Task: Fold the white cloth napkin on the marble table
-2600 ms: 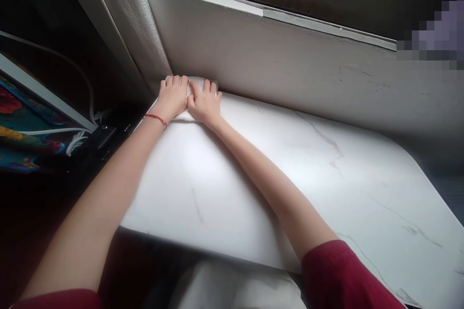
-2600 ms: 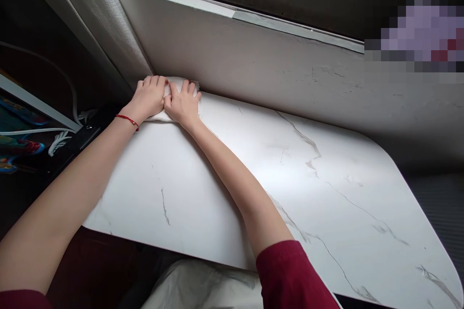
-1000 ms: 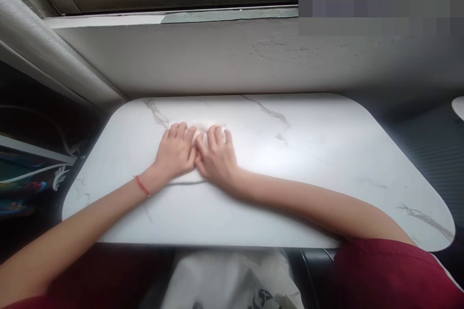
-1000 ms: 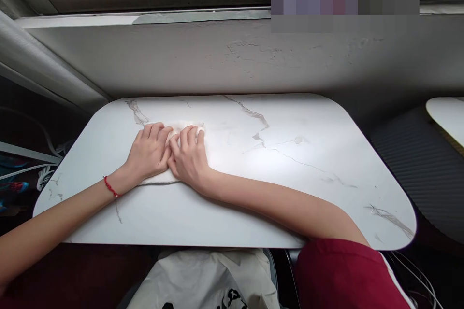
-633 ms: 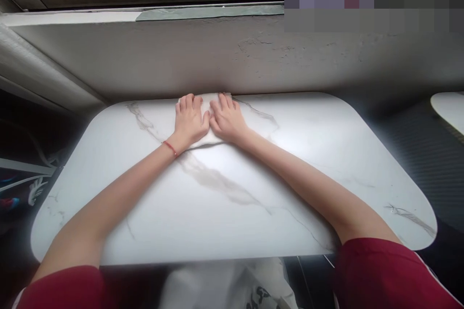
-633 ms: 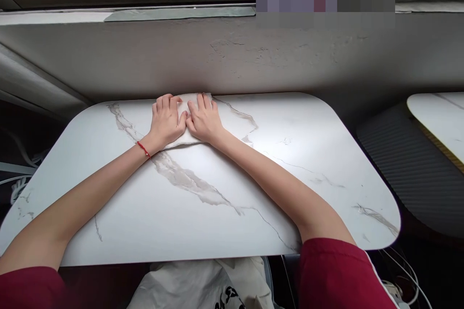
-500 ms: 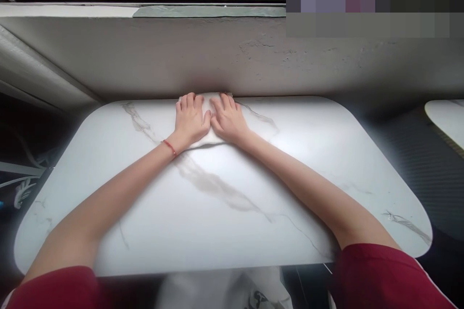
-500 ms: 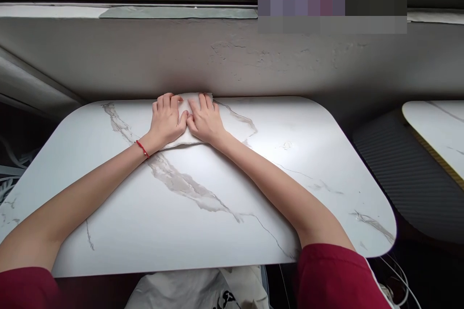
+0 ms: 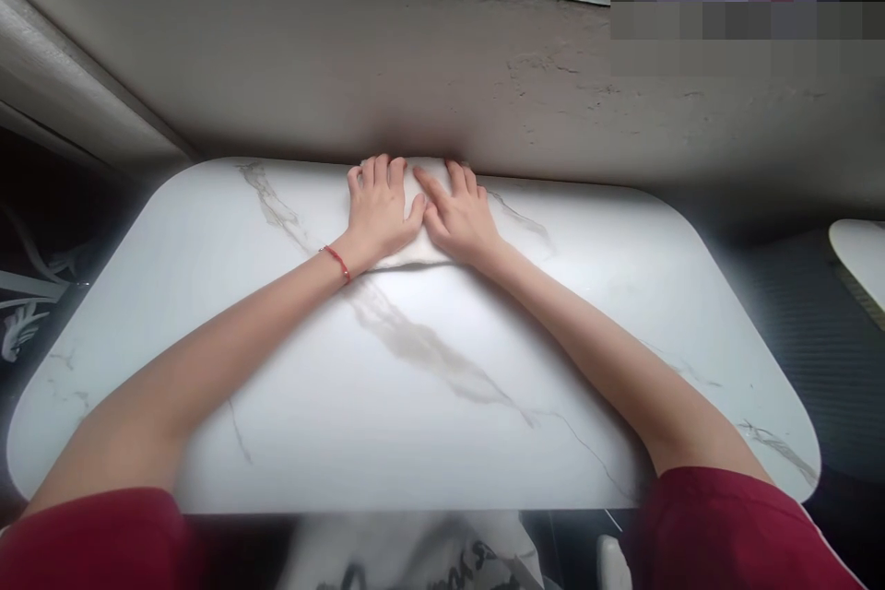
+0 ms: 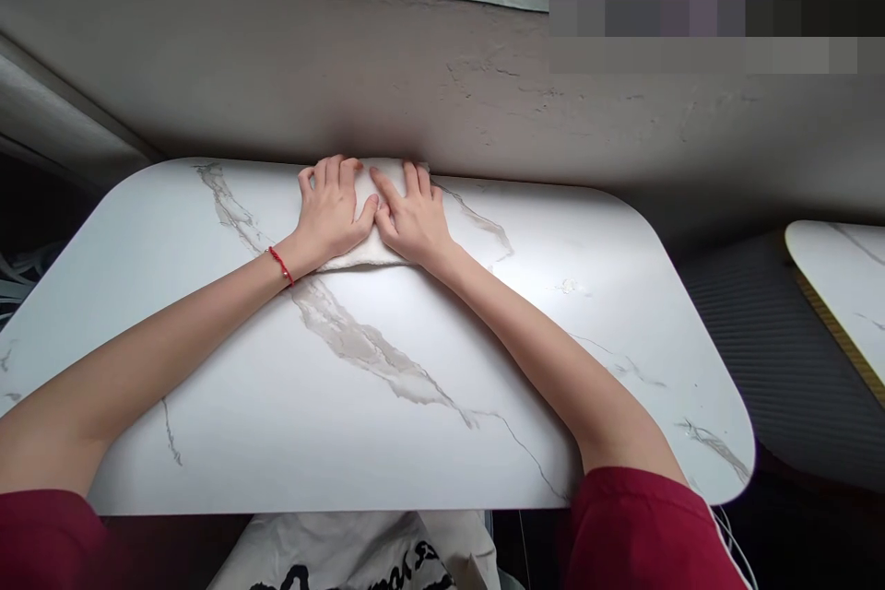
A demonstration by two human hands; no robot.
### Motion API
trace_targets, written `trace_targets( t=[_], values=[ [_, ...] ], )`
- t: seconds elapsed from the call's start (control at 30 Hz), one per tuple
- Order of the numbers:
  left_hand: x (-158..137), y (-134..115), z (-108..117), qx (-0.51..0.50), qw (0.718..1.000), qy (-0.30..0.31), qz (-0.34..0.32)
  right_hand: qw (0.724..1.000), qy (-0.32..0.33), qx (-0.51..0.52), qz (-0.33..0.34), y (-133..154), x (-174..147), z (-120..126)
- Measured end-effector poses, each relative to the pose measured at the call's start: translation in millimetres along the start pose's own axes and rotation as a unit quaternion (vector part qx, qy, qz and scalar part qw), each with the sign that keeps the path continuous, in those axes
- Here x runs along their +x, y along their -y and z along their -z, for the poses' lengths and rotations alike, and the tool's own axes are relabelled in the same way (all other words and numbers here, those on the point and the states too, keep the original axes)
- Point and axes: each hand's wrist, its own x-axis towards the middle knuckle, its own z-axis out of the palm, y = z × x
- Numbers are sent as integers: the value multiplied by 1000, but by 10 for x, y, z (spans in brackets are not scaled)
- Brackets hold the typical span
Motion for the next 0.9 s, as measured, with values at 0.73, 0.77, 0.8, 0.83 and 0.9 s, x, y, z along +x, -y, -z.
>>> trace_targets(
  t=[0.73,0.77,0.8,0.83,0.9],
  values=[
    [-153,-88,154,48,998,27,-14,1000,3,9,6,28,-138,100],
    [-201,-141,180,56,998,35,-17,1000,3,11,11,21,-194,126],
    [-257,-209,210,65,997,46,-19,1000,3,14,16,11,-266,158],
    [-324,-291,245,75,995,59,-21,1000,4,15,22,1,-358,195],
    [-500,-493,324,99,991,87,-28,1000,6,14,25,-4,-623,287]
  ],
)
